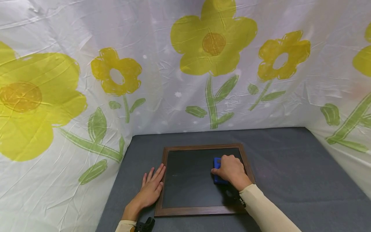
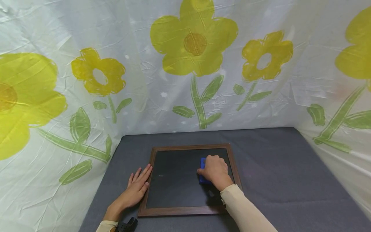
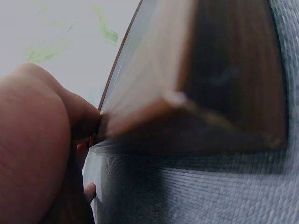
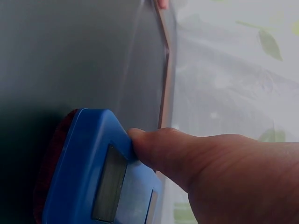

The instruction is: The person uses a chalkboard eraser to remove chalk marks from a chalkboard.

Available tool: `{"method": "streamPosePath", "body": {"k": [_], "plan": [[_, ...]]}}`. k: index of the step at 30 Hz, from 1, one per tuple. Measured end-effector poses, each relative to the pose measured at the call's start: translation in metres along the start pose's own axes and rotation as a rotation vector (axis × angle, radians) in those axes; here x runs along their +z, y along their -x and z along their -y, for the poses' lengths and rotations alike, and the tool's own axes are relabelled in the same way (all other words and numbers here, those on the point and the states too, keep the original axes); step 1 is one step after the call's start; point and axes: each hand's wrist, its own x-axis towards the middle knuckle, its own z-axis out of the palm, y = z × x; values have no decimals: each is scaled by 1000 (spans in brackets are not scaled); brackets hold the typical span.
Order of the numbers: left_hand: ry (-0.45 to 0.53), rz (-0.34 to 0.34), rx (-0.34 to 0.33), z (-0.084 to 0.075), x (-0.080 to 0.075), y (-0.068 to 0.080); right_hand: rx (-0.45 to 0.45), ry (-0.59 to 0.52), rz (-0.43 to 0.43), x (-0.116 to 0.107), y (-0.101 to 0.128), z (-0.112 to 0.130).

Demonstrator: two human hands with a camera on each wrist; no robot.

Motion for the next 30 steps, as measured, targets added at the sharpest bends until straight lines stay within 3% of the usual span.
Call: {"method": "streamPosePath", "body": {"k": [30], "plan": [[4, -23, 8, 2, 2, 0, -109, 47, 39, 30, -6, 88]]}}
